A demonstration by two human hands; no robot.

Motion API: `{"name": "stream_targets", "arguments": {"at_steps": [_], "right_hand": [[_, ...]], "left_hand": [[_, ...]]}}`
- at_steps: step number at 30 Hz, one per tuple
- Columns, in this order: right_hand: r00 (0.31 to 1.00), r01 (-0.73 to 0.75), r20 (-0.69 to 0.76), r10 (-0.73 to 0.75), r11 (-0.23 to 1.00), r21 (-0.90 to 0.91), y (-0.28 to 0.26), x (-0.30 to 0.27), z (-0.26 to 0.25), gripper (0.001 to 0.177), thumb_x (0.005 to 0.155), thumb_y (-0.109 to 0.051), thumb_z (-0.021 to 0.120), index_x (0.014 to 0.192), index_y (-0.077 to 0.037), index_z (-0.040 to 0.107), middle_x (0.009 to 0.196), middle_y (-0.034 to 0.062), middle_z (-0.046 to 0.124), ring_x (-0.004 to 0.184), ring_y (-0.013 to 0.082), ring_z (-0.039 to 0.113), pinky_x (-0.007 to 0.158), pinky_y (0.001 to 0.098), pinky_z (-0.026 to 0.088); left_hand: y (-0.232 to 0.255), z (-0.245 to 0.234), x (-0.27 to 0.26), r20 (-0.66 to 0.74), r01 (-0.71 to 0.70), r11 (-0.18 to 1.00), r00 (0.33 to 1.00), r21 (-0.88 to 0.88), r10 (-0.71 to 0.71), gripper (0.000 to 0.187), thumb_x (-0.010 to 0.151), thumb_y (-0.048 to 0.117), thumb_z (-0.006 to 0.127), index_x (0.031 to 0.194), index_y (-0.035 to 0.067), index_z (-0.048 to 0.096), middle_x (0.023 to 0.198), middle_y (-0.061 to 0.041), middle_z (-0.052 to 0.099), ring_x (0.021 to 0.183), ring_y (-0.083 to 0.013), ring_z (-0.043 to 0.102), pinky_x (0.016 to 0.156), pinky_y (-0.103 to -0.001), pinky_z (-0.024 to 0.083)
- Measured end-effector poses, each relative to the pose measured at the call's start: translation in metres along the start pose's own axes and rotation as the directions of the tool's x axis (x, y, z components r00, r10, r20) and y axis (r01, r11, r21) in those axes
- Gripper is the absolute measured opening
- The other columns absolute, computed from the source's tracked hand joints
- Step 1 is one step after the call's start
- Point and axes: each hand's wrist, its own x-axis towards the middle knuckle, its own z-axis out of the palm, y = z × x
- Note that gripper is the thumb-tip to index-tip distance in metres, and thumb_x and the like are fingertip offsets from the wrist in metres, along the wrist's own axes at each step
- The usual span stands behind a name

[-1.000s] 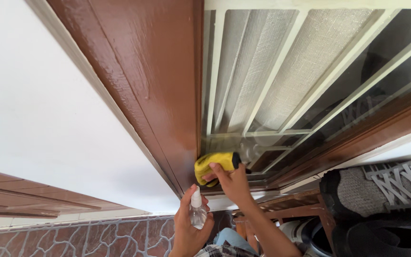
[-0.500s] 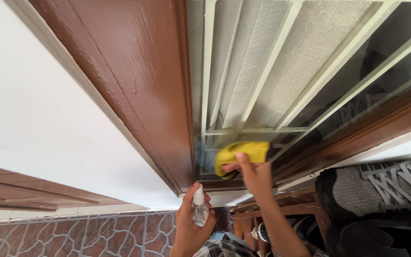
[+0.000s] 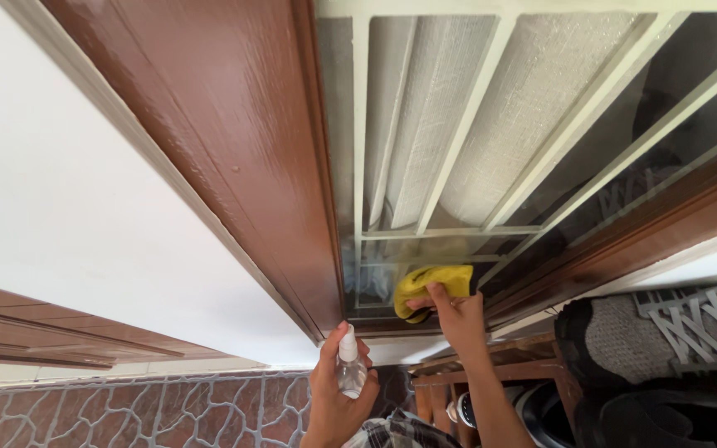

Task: The person cleans a glass door with a metal security grille using a yellow cloth and a spray bottle. They repeatedly spray the glass and wipe the surface in a systematic manner, focusing on the lower sections of the door.

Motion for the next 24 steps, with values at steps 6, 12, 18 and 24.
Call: {"name": "stream_targets", "arguments": {"at_steps": [6,12,18,24], "right_hand": [[0.992,-0.103,0.067,0.107,0.992,-0.068,-0.043,0.009,0.066,0.023,0.098,-0.014,0.061,0.099,0.007,0.07,0.078,0.0155,0.079,0.069,0.0219,0.079,0.066,0.0319,0.065],[0.99,-0.091,0.099,0.1,0.992,-0.086,0.005,-0.003,0.079,0.022,0.096,-0.014,0.065,0.096,0.008,0.068,0.081,0.0154,0.078,0.073,0.0211,0.08,0.065,0.0314,0.065],[0.989,-0.147,-0.028,0.144,0.96,-0.24,0.029,-0.007,0.019,0.036,0.101,-0.023,0.061,0.087,0.007,0.076,0.08,0.0153,0.082,0.074,0.0208,0.081,0.07,0.0312,0.063],[1.0,-0.022,-0.014,0.021,0.998,-0.065,-0.046,0.005,0.037,0.026,0.096,-0.02,0.065,0.095,0.004,0.072,0.081,0.0135,0.08,0.073,0.0181,0.08,0.07,0.031,0.065]], "left_hand": [[0.0,-0.007,0.001,-0.009,-0.004,1.0,1.0,0.014,0.004,0.083,0.073,-0.011,0.071,0.148,0.007,0.041,0.1,-0.009,0.066,0.086,-0.0158,0.067,0.077,-0.03,0.058],[-0.003,-0.015,0.004,-0.004,-0.036,0.999,0.999,-0.001,0.036,0.083,0.073,-0.01,0.071,0.148,0.006,0.039,0.1,-0.009,0.066,0.086,-0.0156,0.068,0.077,-0.031,0.059],[-0.003,-0.022,0.003,0.023,0.018,1.0,1.0,-0.021,-0.018,0.082,0.075,-0.01,0.07,0.149,0.008,0.04,0.098,-0.009,0.065,0.086,-0.0158,0.069,0.077,-0.031,0.06],[-0.008,-0.029,0.002,0.026,0.01,1.0,1.0,-0.007,-0.01,0.083,0.074,-0.01,0.071,0.149,0.008,0.04,0.098,-0.008,0.065,0.085,-0.0156,0.067,0.074,-0.03,0.058]]}}
